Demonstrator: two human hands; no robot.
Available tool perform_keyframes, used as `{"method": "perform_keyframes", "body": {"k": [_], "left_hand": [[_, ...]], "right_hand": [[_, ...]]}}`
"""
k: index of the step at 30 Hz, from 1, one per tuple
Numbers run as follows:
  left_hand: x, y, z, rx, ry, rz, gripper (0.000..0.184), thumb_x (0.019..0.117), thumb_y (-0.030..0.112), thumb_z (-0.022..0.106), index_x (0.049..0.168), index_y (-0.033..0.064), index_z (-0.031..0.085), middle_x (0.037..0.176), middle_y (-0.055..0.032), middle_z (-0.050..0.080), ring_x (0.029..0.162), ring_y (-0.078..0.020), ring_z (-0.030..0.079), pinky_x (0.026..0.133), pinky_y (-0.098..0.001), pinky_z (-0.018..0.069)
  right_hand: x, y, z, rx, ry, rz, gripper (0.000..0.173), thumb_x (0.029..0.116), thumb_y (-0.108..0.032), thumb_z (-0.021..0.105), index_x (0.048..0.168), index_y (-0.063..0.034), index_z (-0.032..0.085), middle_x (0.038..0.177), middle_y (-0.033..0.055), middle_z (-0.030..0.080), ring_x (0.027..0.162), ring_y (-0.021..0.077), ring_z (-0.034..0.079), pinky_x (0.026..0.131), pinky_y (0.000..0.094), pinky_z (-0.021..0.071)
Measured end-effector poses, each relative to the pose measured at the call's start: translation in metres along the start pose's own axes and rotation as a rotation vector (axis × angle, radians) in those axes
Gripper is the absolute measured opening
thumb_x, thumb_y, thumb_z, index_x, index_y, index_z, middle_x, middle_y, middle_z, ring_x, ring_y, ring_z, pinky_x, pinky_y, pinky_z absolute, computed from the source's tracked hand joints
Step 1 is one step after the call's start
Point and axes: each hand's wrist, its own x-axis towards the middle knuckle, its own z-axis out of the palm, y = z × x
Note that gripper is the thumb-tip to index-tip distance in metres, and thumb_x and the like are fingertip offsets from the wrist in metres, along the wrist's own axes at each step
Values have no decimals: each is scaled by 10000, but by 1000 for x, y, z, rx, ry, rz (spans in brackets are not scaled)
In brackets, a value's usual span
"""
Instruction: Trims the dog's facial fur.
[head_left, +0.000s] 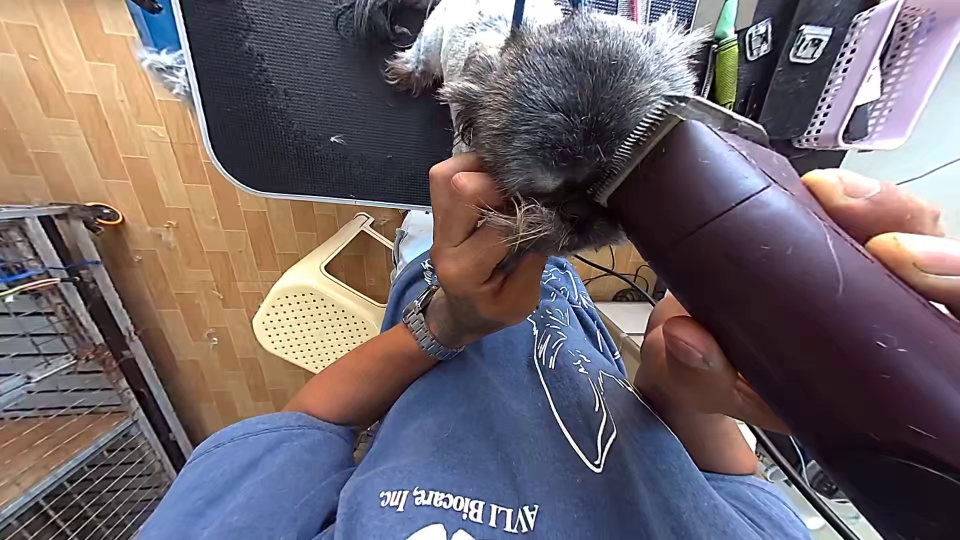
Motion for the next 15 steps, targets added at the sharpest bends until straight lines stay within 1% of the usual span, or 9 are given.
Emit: {"method": "perform_keyframes", "body": {"k": [2,3,5,8,10,11,13,14,15], "left_hand": [[0,0,0,2,4,3,114,950,117,645,914,34,715,1116,-96,607,1211,-196,505,1045,-346,403],[0,-1,0,-1,8,7,111,948,119,654,913,33,715,1115,-97,607,1211,-198,507,1044,-347,406],[1,-2,-1,-3,12,6,100,937,112,653,898,36,704,1105,-92,603,1208,-197,505,1044,-349,403],[0,-3,0,-8,21,13,110,939,113,654,871,36,695,1097,-89,599,1201,-199,503,1039,-354,403],[-1,-2,1,-12,36,15,142,938,120,671,821,40,685,1087,-90,606,1201,-201,507,1032,-349,411],[-1,-2,1,-10,39,11,148,930,119,679,802,46,671,1090,-89,603,1207,-201,506,1031,-343,417],[-2,-2,1,-9,43,-1,143,929,118,678,808,43,680,1100,-91,601,1215,-203,501,1033,-339,416],[-1,-4,0,-9,48,-3,141,933,123,668,819,42,685,1103,-93,599,1218,-203,498,1038,-341,412],[-1,-6,0,-9,65,2,143,937,129,656,824,46,684,1103,-93,600,1215,-200,499,1043,-343,406]], "right_hand": [[2,-2,-2,-20,-5,-5,399,889,-228,798,1181,-46,596,1206,111,681,1221,325,635,1001,457,576],[3,-3,-3,-53,10,-9,395,890,-255,801,1163,-53,599,1181,98,685,1202,309,647,988,446,585],[-1,-2,-8,-63,27,-9,417,873,-260,813,1174,-62,603,1183,91,677,1196,304,642,993,450,575],[-4,5,-8,-48,-6,-32,466,852,-223,834,1208,-73,575,1230,87,666,1237,312,619,1020,459,558],[-1,3,-1,-9,-33,-21,449,853,-175,830,1214,-73,581,1266,88,672,1273,324,607,1053,466,547],[0,1,2,17,-35,-9,430,863,-169,818,1212,-66,587,1263,95,680,1274,329,611,1057,468,549],[4,-2,5,10,-16,-2,395,890,-223,797,1188,-70,586,1219,83,686,1226,305,638,1011,442,574],[6,-3,2,-21,-4,1,395,900,-277,787,1181,-79,592,1182,65,686,1185,276,655,983,420,585],[5,-3,-5,-40,10,6,396,911,-323,770,1176,-91,589,1153,49,685,1158,259,659,975,417,580]]}}
